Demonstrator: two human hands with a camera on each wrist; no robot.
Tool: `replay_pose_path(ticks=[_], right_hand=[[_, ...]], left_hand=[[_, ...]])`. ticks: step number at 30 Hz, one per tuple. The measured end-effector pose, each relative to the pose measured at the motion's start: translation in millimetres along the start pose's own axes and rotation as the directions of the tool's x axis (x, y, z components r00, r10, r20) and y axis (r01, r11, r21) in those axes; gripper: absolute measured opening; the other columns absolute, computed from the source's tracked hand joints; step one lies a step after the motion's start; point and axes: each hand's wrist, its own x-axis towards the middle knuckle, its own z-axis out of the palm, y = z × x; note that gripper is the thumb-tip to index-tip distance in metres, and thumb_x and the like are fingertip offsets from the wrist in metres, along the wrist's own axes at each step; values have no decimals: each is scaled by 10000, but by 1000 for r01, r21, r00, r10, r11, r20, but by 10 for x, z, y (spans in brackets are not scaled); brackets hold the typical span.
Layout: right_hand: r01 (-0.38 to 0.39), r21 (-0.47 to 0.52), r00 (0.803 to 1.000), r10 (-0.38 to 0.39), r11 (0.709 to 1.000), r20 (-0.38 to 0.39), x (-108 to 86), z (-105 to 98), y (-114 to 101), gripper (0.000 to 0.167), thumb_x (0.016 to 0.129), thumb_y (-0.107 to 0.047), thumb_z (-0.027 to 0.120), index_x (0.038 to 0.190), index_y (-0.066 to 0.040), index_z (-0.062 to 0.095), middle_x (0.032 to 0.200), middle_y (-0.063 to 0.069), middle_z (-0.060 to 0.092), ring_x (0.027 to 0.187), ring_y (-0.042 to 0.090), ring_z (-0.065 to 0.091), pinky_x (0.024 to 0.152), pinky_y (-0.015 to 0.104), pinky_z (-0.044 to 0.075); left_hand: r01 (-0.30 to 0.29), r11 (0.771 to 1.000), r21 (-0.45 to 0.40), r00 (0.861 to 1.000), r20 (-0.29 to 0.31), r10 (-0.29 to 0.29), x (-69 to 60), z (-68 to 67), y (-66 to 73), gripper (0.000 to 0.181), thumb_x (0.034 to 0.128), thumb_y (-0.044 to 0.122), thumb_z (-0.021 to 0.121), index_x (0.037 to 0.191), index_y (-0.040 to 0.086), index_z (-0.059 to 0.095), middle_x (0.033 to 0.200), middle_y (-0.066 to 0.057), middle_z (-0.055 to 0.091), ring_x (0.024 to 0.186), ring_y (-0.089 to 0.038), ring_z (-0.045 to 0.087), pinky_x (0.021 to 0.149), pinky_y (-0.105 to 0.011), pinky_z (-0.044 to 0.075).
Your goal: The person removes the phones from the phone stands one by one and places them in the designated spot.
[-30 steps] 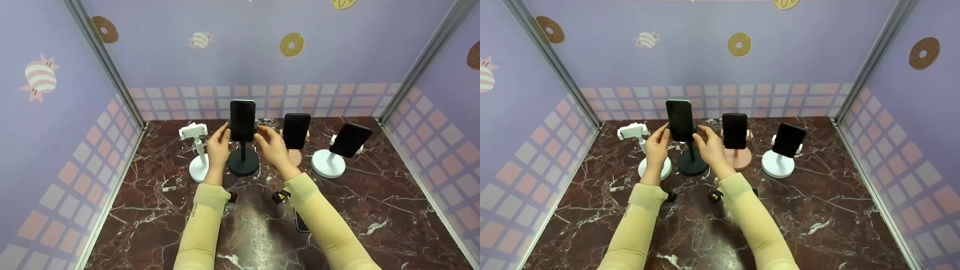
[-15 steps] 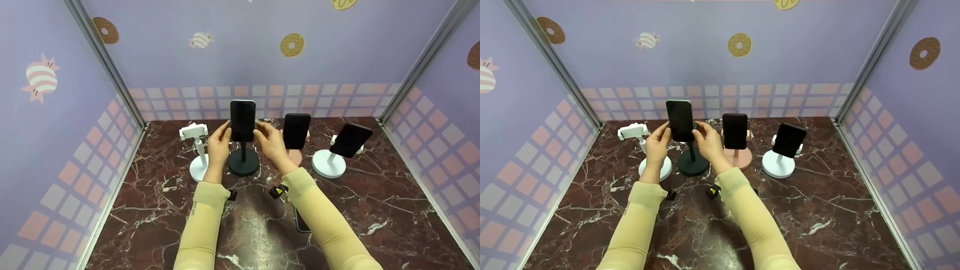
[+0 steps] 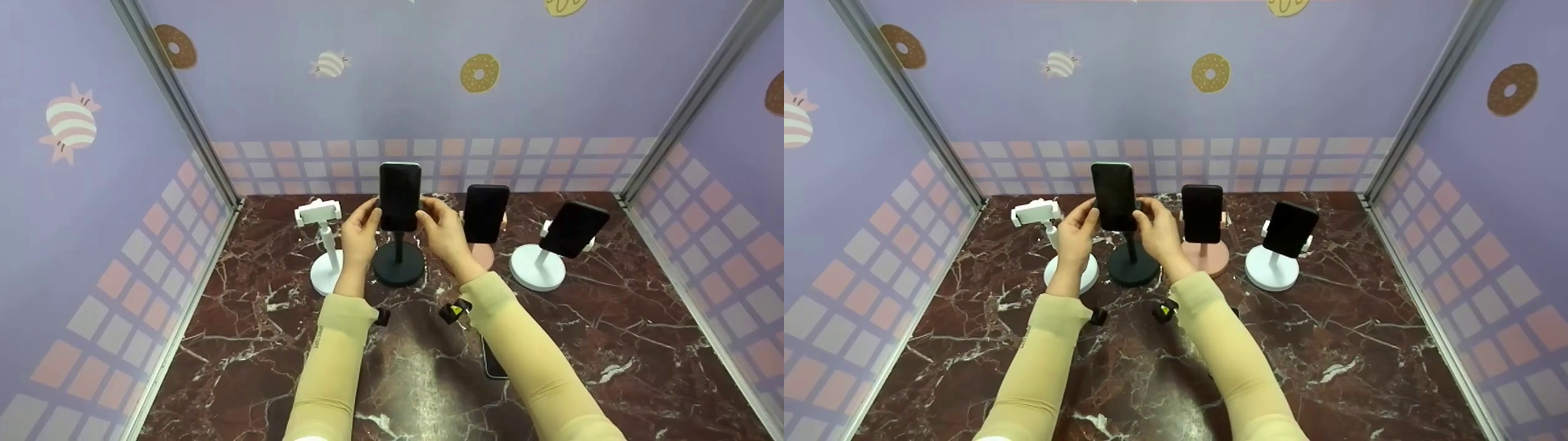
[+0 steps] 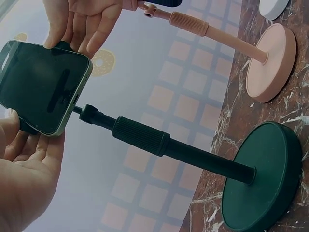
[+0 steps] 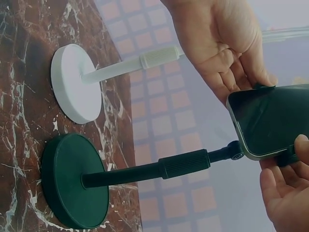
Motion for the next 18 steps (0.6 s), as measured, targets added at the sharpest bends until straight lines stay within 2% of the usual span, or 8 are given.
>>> replay_pose_path(ticks=[3, 7, 11, 14, 18], right_hand=[[14, 16, 1000, -14, 1000, 0, -4, -10, 16, 319, 1022, -46, 607, 1314, 81, 619, 1223, 236, 703, 1081, 261, 653, 970, 322, 522], [21, 34, 1000, -22, 999, 9, -44, -37, 28, 308, 1021, -45, 611, 1304, 75, 622, 1192, 228, 706, 1024, 230, 646, 916, 259, 513], [34, 54, 999, -35, 998, 10, -122, -85, 23, 299, 1010, -31, 623, 1291, 72, 628, 1198, 221, 702, 1035, 209, 636, 896, 198, 490], [60, 70, 998, -61, 996, 10, -185, -127, 12, 294, 1001, -14, 629, 1277, 88, 628, 1200, 236, 698, 1066, 242, 642, 909, 202, 495], [90, 80, 996, -92, 993, 14, -256, -174, 12, 288, 1001, -5, 623, 1265, 112, 622, 1186, 256, 699, 1075, 247, 658, 921, 199, 508]], left_hand=[[-1, 1000, -17, 1000, -5, 1, -27, 15, 2, 317, 997, -21, 621, 1283, -156, 621, 1317, -310, 652, 1114, -172, 678, 981, -205, 538], [-20, 1000, -6, 1000, -14, 20, -86, 23, 11, 316, 999, -11, 622, 1278, -159, 622, 1303, -307, 661, 1081, -117, 675, 954, -177, 537], [-46, 998, -38, 999, 9, 46, -169, 27, 30, 309, 997, -8, 624, 1263, -165, 627, 1232, -313, 685, 996, -47, 667, 904, -171, 549], [-61, 996, -63, 998, 25, 62, -232, 33, 42, 321, 994, 6, 635, 1257, -177, 622, 1200, -318, 692, 981, -49, 674, 892, -170, 555], [-70, 997, -46, 997, 26, 71, -307, 49, 71, 341, 990, 29, 648, 1252, -187, 618, 1200, -320, 694, 989, -47, 680, 897, -157, 549]])
